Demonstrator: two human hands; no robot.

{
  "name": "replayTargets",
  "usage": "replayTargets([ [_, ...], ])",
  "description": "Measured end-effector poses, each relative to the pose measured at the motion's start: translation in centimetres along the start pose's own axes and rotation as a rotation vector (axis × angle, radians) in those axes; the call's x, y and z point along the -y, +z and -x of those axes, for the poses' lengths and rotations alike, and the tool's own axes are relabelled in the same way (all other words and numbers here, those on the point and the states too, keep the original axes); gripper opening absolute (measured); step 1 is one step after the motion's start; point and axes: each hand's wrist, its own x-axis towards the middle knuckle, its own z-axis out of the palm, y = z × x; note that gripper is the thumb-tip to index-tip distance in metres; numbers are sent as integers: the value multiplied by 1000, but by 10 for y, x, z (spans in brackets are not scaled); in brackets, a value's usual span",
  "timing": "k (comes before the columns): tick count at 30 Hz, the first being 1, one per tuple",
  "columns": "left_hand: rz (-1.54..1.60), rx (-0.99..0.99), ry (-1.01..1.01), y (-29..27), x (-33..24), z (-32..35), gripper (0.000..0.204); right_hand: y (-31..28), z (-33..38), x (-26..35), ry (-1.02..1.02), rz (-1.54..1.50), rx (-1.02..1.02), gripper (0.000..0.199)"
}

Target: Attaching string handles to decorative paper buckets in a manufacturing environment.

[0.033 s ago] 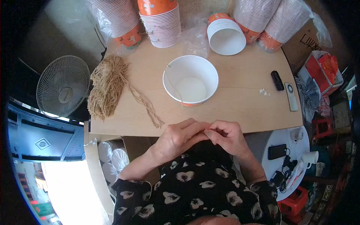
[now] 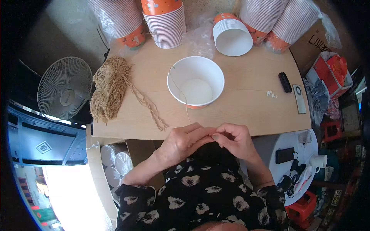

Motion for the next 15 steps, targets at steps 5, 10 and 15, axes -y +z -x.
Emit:
replayTargets([
  [5, -45, -74, 53, 8, 6, -1, 14, -8, 8, -2, -41, 149, -69, 11],
  [10, 74, -209, -181, -2, 8, 5, 12, -37, 8, 8, -218, 350, -125, 6],
  [15, -49, -395, -257, -24, 15, 19, 11, -49, -60, 22, -630, 1106, -473, 27],
])
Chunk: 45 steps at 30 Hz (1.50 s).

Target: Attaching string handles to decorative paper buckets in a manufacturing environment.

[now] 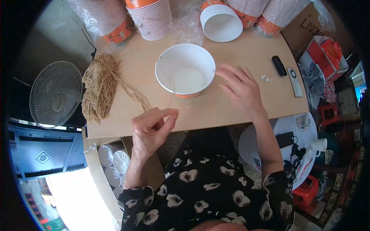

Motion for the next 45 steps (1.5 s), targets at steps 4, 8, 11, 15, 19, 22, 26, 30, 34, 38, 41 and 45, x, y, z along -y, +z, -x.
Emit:
replayTargets([
  [4, -26, -78, -60, -6, 0, 8, 13, 25, -8, -15, -226, -8, 89, 24],
  [8, -120, -142, 72, 1, 16, 14, 13, 38, -3, 11, -201, -82, 151, 17],
  [11, 33, -174, 105, 20, 23, 13, 12, 46, -1, 27, -61, -135, 192, 14],
  [15, 90, -222, 59, 37, 46, 12, 12, 52, -5, 31, 62, -224, 242, 20],
  [19, 166, -292, 18, 55, 65, 6, 10, 50, -10, 34, 113, -335, 311, 29],
  [22, 188, -297, 7, 67, 71, 6, 10, 51, -16, 37, 121, -388, 332, 31],
  [26, 381, -358, -19, 85, 68, 1, 9, 56, -12, 32, 147, -445, 295, 30],
  [30, 704, -406, -191, 90, 71, 4, 10, 61, -13, 41, 217, -492, 380, 20],
  [34, 768, -404, -216, 99, 69, -2, 10, 62, -9, 32, 156, -483, 327, 18],
  [38, 765, -372, -285, 99, 65, -8, 12, 64, -9, 30, 97, -466, 242, 19],
  [41, 765, -375, -287, 100, 65, -12, 10, 64, -9, 32, 110, -482, 240, 17],
  [45, 730, -356, -264, 101, 68, -16, 15, 64, -9, 31, 123, -508, 249, 15],
])
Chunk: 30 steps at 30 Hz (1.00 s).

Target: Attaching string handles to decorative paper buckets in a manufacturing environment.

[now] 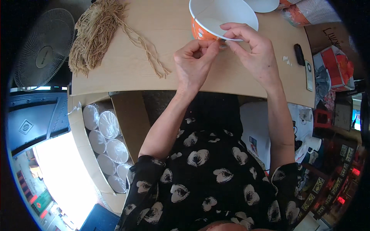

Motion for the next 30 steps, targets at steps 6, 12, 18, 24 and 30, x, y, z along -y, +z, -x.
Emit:
replayTargets([
  [6, -10, -2, -48, 3, -9, -5, 10, -1, -2, 4, -13, 16, 3, 13],
  [12, -73, 31, -1, 2, -9, -11, 18, -12, -13, 9, 29, -1, 111, 16],
  [18, -111, 56, -72, -1, -16, -14, 19, -28, -55, -7, 94, 62, 493, 17],
  [24, -111, 96, -135, -1, -23, -15, 12, -35, -80, -16, 241, -12, 786, 11],
  [30, -81, 118, -127, -2, -20, -16, 11, -33, -81, -20, 172, 14, 802, 11],
])
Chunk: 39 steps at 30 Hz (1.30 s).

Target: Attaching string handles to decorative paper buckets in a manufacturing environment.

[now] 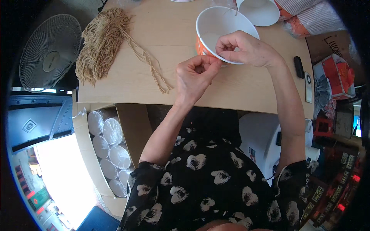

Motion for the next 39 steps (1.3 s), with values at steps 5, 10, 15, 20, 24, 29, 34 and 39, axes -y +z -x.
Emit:
replayTargets([
  [5, 23, 38, 70, 1, 2, 0, 13, 2, -1, -8, 10, -34, -21, 11],
  [10, -56, -10, 121, 1, 1, -1, 11, 3, 1, -1, 50, 50, -87, 9],
  [15, -227, -96, 316, -1, 0, -6, 10, 15, 4, 2, 71, -42, -371, 7],
  [20, -361, -96, 419, -5, -11, -5, 10, 10, 11, 3, 69, -334, -340, 13],
  [24, -394, -81, 425, -3, -12, -4, 10, 5, 16, 3, 55, -381, -258, 22],
  [29, -330, -46, 374, 0, -5, -2, 9, 0, 17, 1, 23, -57, -138, 26],
  [34, -330, -22, 348, 2, -3, -2, 10, -8, 17, 3, 34, -24, -28, 19],
  [39, -359, -3, 374, -3, -11, -2, 8, -9, 14, 6, 56, 32, -48, 10],
])
